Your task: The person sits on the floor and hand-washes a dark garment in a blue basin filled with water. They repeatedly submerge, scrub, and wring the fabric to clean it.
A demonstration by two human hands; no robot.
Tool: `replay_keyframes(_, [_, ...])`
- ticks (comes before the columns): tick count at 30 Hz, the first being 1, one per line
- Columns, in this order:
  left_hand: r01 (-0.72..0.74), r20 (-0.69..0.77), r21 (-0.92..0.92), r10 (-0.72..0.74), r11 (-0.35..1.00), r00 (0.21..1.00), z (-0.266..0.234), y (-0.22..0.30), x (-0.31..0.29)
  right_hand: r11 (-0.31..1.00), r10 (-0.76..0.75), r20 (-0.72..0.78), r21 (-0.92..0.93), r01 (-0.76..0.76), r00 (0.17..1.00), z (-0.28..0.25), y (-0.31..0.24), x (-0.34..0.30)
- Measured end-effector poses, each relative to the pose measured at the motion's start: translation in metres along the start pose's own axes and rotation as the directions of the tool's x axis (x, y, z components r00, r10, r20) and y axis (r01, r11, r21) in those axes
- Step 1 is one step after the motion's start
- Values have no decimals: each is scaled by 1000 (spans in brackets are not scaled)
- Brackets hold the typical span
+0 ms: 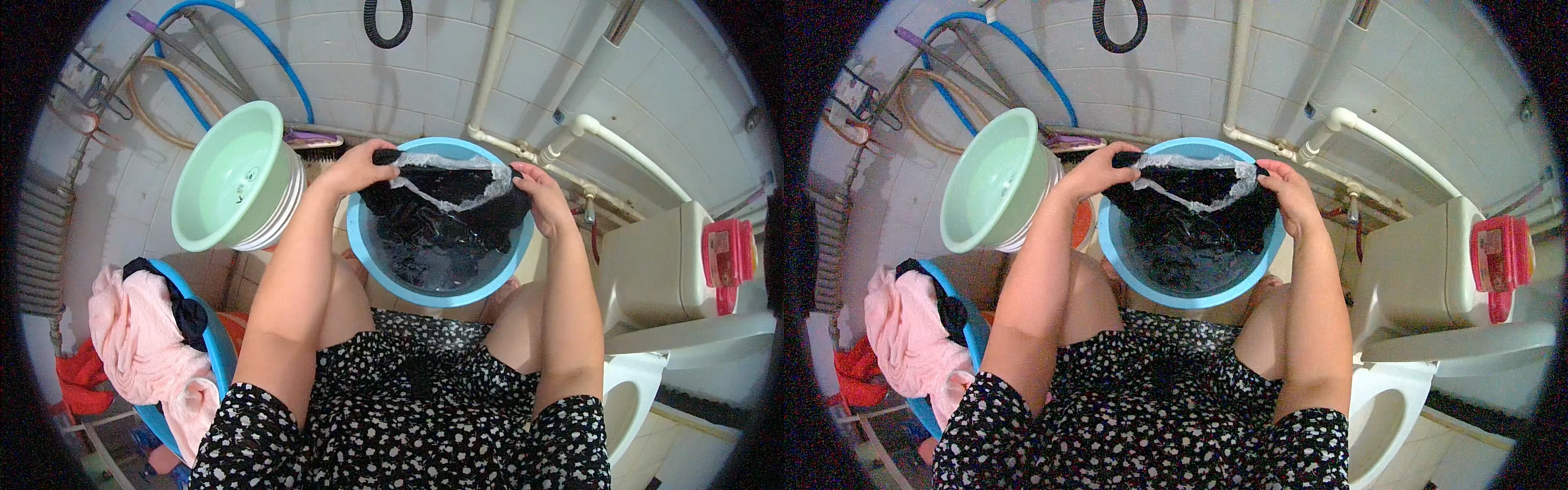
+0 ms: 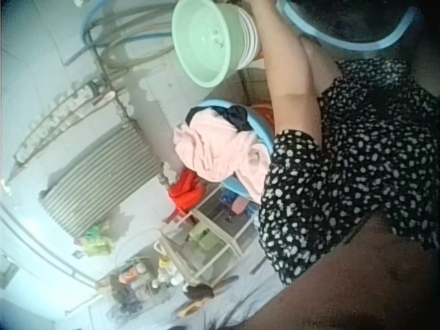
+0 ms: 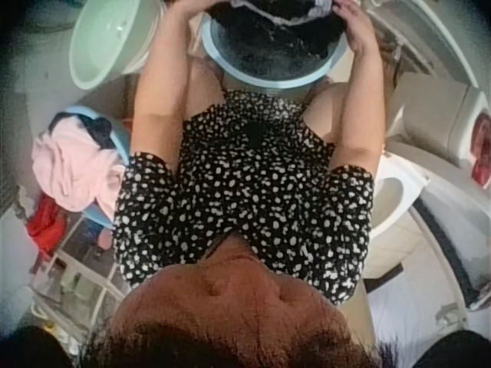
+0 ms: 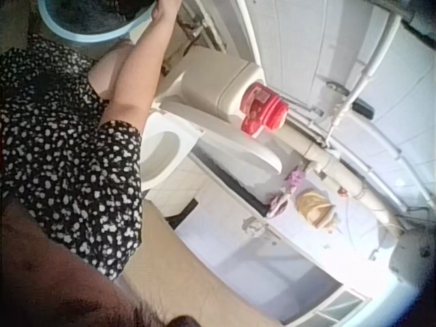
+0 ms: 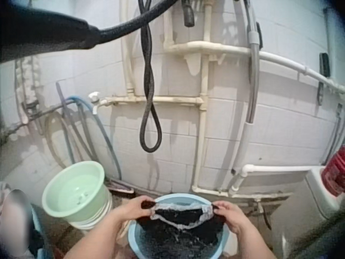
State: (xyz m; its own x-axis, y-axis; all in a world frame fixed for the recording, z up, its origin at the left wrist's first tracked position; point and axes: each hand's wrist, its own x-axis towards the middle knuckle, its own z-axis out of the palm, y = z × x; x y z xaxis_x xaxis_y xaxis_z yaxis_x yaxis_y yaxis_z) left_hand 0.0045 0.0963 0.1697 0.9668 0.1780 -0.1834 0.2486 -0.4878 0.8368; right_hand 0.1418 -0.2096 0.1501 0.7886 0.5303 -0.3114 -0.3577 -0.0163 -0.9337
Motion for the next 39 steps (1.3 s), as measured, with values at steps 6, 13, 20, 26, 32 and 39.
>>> replay_keyframes(6, [-30,-224,138,60,990,973,4,-10,7,999,-34,0,-15,34,999,5,2,1])
replay_keyframes(13, [36,-195,-263,-90,964,977,9,-24,22,996,-68,-22,-57,67,997,-1,14,12])
replay_keyframes(20, [26,-42,-904,-149,427,988,14,20,3,507,-293,423,-691,515,857,31,25,-1])
replay_keyframes(26, [104,96,-973,-49,208,994,26,36,-5,335,-192,484,-785,521,854,67,54,-6])
replay_keyframes(32, [65,62,-992,-34,104,998,18,31,-4,279,-138,461,-831,481,877,81,65,-1])
replay_keyframes(39, [-51,-78,-992,-252,114,965,-6,21,-2,567,-4,454,-733,376,891,68,35,0])
